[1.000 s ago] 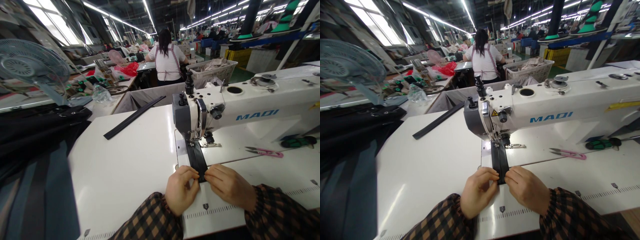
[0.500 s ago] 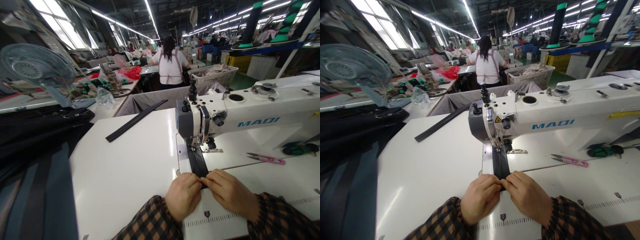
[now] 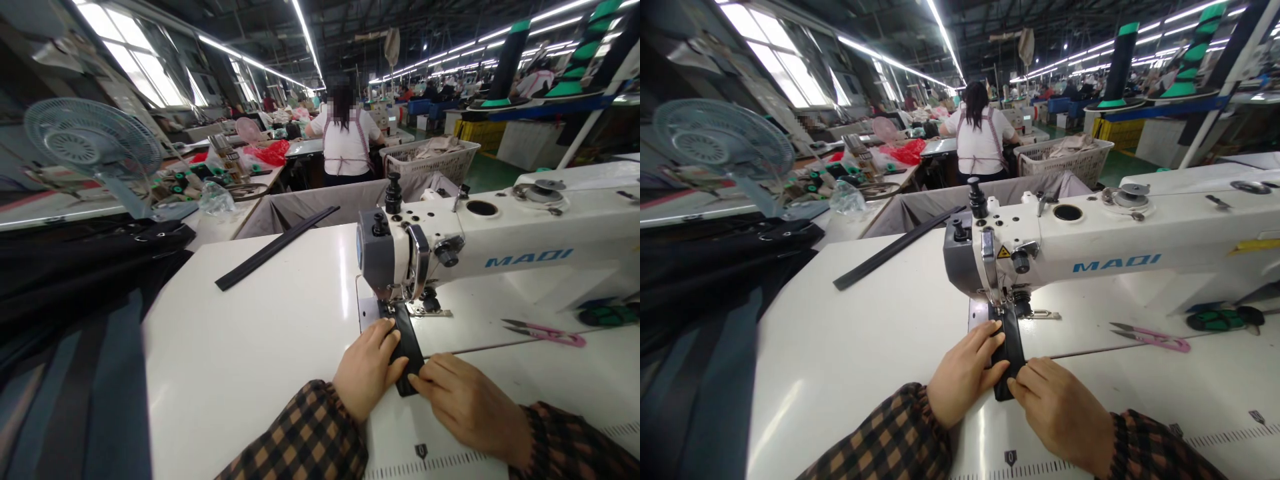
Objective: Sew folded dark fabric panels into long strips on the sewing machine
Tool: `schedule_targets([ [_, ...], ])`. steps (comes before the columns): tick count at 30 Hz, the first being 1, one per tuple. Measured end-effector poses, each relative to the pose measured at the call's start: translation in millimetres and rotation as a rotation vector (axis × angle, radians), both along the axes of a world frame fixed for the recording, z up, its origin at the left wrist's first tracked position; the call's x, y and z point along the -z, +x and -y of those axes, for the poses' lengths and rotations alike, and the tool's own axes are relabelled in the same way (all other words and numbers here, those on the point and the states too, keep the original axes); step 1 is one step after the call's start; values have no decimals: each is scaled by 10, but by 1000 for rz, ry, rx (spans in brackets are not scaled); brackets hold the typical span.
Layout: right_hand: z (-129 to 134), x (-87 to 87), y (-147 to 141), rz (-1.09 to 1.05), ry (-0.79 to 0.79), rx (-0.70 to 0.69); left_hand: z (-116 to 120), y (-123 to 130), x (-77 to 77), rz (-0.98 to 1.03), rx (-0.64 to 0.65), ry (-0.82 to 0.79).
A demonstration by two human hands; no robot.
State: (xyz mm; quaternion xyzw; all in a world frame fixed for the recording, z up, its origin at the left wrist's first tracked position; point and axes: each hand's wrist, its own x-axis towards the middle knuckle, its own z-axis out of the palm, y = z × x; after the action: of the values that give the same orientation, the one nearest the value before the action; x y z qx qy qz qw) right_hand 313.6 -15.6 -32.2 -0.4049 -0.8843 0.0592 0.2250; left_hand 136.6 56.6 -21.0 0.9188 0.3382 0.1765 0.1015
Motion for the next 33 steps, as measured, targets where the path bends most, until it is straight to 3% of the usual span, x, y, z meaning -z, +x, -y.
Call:
schedule_targets([
  [18,-391,48,31,93,72,36,-67,-166,-50,-20,192,-12],
  [27,-478,56,46,127,117,48,-153,-159,-21,12,178,-55],
  [33,-457,147,138,-124,33,60,-172,-168,6,-11,252,-3],
])
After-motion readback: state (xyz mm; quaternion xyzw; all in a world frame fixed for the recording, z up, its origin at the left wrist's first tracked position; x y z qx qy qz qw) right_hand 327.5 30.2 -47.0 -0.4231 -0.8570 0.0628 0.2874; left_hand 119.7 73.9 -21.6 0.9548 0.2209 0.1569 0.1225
